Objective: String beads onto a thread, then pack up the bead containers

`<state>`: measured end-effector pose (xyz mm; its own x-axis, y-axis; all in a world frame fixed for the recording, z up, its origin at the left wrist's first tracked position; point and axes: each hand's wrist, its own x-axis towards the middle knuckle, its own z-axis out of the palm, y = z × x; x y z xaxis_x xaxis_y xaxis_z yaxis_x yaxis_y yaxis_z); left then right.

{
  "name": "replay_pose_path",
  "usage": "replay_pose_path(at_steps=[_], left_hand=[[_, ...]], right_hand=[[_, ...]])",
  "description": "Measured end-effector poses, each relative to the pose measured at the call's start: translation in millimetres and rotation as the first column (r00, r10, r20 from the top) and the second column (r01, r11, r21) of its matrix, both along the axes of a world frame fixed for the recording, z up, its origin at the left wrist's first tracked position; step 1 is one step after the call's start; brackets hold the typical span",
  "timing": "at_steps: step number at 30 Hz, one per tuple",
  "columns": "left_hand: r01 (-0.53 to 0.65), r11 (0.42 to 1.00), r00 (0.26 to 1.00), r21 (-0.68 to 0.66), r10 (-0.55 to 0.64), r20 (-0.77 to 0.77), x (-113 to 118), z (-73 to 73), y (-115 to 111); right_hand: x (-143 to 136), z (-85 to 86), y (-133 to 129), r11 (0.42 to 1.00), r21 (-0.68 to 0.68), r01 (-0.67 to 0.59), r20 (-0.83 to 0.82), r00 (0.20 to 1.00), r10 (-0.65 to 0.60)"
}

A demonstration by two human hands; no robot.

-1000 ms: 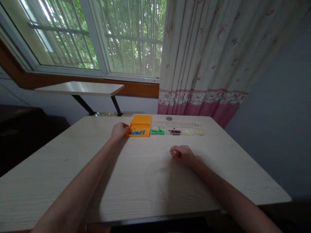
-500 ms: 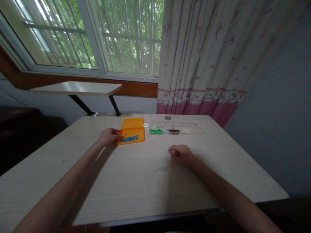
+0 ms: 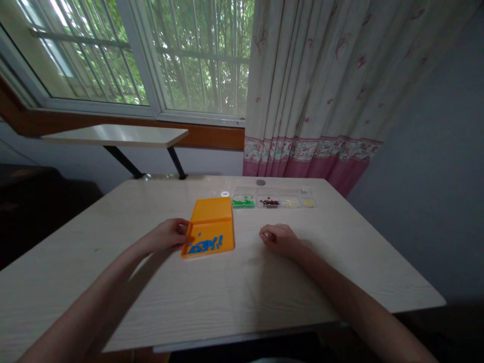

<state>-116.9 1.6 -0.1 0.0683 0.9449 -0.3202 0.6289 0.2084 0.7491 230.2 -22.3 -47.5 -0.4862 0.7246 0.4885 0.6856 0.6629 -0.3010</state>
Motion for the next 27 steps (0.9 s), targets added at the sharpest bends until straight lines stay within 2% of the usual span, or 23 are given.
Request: replay_pose_path(at_steps=[2, 5, 7, 9, 11, 14, 17, 20, 23, 27], left_hand=[[-0.032, 0.999, 0.999, 0.002, 0.032, -0.032, 0, -1.2, -2], [0.067, 0.997, 0.998, -0.041, -0.067, 0.016, -7, -4.3, 4], [0.108, 0.993, 0.994, -0.052, -0.107, 0.031, -11, -7.2, 14], [0.06, 0.998, 0.998, -0.031, -0.061, -0.024, -13, -10.4, 30], [-0.008, 1.0, 0.992, 0.013, 0.01, -0.124, -12, -13.1, 49], [-0.041, 0.983, 0.942, 0.179, 0.098, -0.321, -7, -16.3, 77], [0.034, 0.95, 0.899, 0.311, 0.107, -0.425, -3, -19.4, 97], [0.111, 0.928, 0.881, 0.356, 0.075, -0.468, -2, -22.9, 106], [0.063, 0.916, 0.906, 0.395, 0.113, -0.408, -4, -26.5, 107], [-0.123, 0.932, 0.986, 0.34, 0.153, -0.062, -14, -28.0, 100]], right_hand=[[-1, 0.8, 0, 1.0, -0.017, 0.004, 0.02, 1.0, -0.004], [-3, 3.3, -1, 0.999, -0.03, 0.012, 0.026, 1.0, -0.011], [-4, 4.1, -1, 0.999, -0.037, 0.015, 0.026, 1.0, -0.014], [-4, 3.6, -1, 0.999, -0.044, 0.016, 0.028, 1.0, -0.015], [-3, 2.3, -1, 0.999, -0.05, 0.014, 0.029, 0.999, -0.013], [-1, 1.1, -1, 0.998, -0.06, 0.009, 0.032, 0.999, -0.007], [1, 1.6, -2, 0.997, -0.079, -0.003, 0.038, 0.999, 0.006], [2, 2.6, -2, 0.996, -0.088, -0.007, 0.036, 0.999, 0.01], [2, 2.8, -2, 0.995, -0.098, -0.009, 0.03, 0.999, 0.012], [2, 2.4, -2, 0.993, -0.116, -0.01, 0.029, 0.999, 0.013]])
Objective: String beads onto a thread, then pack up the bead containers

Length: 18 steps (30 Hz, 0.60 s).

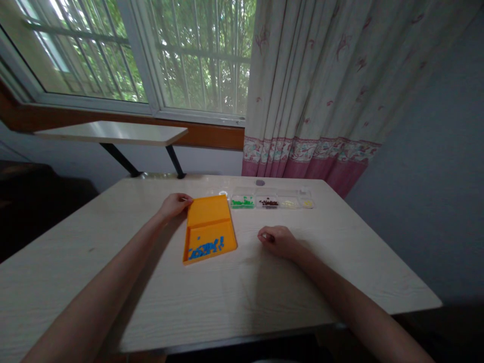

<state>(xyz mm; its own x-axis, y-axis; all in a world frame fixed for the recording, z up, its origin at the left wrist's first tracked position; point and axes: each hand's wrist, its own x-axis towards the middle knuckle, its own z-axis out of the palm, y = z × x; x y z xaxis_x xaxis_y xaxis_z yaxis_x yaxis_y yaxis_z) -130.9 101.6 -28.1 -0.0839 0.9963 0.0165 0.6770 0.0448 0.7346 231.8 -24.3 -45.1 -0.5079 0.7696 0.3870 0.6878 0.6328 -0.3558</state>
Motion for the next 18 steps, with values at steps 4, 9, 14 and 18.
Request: replay_pose_path(at_steps=[4, 9, 14, 18], left_hand=[[0.041, 0.999, 0.965, 0.016, -0.044, 0.26, -6, 6.6, -13], [0.139, 0.973, 0.933, 0.184, -0.191, 0.305, 17, 19.4, -23], [0.231, 0.926, 0.898, 0.299, -0.321, 0.301, 63, 33.1, -34], [0.279, 0.89, 0.877, 0.362, -0.39, 0.282, 90, 36.3, -38]], right_hand=[[-1, 1.0, 0, 1.0, -0.003, 0.011, -0.005, 1.0, -0.011], [-4, 3.1, 1, 0.999, -0.033, 0.029, -0.064, 0.997, -0.031], [-3, -0.5, 8, 0.99, -0.062, 0.13, -0.22, 0.965, -0.141], [0, -5.9, 16, 0.977, -0.153, 0.147, -0.382, 0.903, -0.195]])
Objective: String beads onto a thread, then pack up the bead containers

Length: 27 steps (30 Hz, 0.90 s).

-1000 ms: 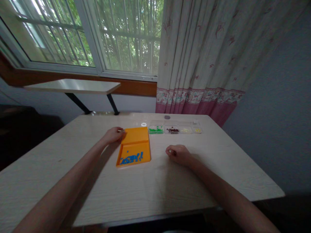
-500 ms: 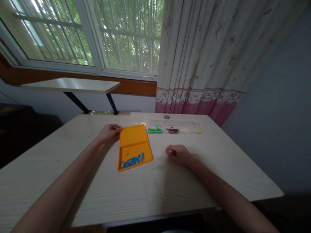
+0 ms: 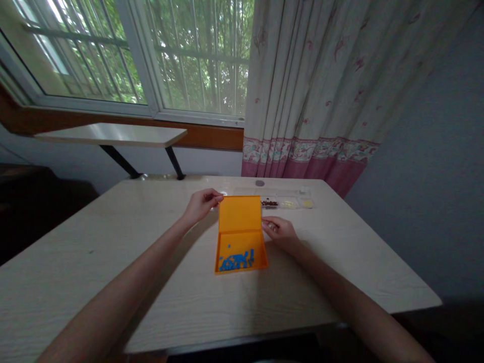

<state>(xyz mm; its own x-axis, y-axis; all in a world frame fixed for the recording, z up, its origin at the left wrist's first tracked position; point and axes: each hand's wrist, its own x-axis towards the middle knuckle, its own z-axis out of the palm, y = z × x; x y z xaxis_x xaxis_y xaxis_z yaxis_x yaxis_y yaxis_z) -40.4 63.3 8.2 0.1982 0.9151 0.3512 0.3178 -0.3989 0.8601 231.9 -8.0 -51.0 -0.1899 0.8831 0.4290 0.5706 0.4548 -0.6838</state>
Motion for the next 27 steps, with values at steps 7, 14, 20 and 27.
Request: replay_pose_path(at_steps=[7, 14, 20, 27], left_hand=[[0.033, 0.998, 0.999, 0.045, -0.034, 0.03, 16, -2.0, -6], [0.12, 0.993, 0.991, 0.002, -0.12, 0.054, 10, 14.3, -33], [0.188, 0.978, 0.974, -0.095, -0.198, -0.111, -1, 13.9, -76], [0.35, 0.934, 0.879, 0.076, -0.299, -0.371, -2, -2.4, -121]], right_hand=[[3, -2.7, 14, 0.996, -0.078, 0.044, -0.248, 0.967, -0.062], [14, 10.1, 10, 0.998, 0.054, -0.037, -0.141, 0.989, 0.045], [23, 29.7, -4, 0.983, 0.077, -0.166, 0.174, 0.973, 0.151], [29, 38.8, -11, 0.953, -0.038, -0.301, 0.499, 0.821, 0.279]])
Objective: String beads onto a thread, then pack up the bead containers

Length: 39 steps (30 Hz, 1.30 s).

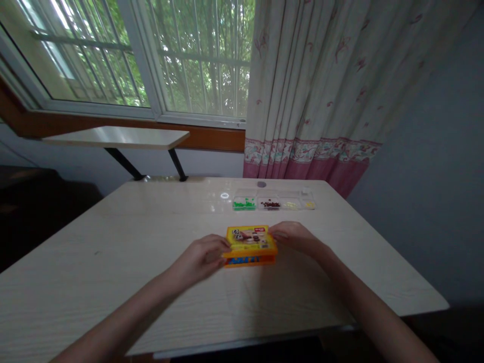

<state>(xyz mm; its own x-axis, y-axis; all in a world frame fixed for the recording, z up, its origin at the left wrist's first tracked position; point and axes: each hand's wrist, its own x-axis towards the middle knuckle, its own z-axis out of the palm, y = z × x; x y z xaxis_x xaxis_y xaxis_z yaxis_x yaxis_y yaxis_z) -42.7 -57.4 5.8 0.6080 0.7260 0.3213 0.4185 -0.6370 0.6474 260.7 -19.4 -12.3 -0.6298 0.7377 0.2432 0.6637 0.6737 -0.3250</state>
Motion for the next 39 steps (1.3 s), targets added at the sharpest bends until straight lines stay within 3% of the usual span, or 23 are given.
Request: replay_pose_path(at_steps=[4, 7, 10, 14, 24, 28, 39], left_hand=[[0.13, 0.99, 0.981, 0.061, -0.12, -0.154, -3, -6.7, -5], [0.094, 0.992, 0.979, 0.082, -0.077, -0.19, -5, -13.5, -4], [0.077, 0.988, 0.973, 0.135, -0.044, -0.227, -6, -21.4, -4], [0.105, 0.972, 0.961, 0.211, -0.044, -0.274, -4, -27.0, -5], [0.098, 0.968, 0.956, 0.232, -0.027, -0.293, -1, -26.0, -6], [0.108, 0.962, 0.957, 0.25, -0.032, -0.288, 0, -26.1, -6], [0.122, 0.953, 0.962, 0.276, -0.046, -0.268, 7, -27.6, -4]], right_hand=[[-1, 10.2, -10, 0.998, 0.01, -0.069, 0.079, 0.994, 0.068], [-3, 14.2, -23, 0.994, 0.014, -0.104, 0.042, 0.994, 0.103], [-5, 8.8, -33, 0.994, 0.002, -0.114, 0.011, 0.993, 0.114], [-7, -2.8, -36, 0.998, -0.047, -0.038, -0.008, 0.999, 0.038], [-28, -7.0, -47, 0.998, 0.064, -0.003, 0.035, 0.999, 0.001], [-32, -8.6, -54, 0.996, 0.074, 0.048, 0.075, 0.996, -0.053], [-43, -10.1, -57, 0.991, 0.125, 0.05, 0.057, 0.997, -0.057]])
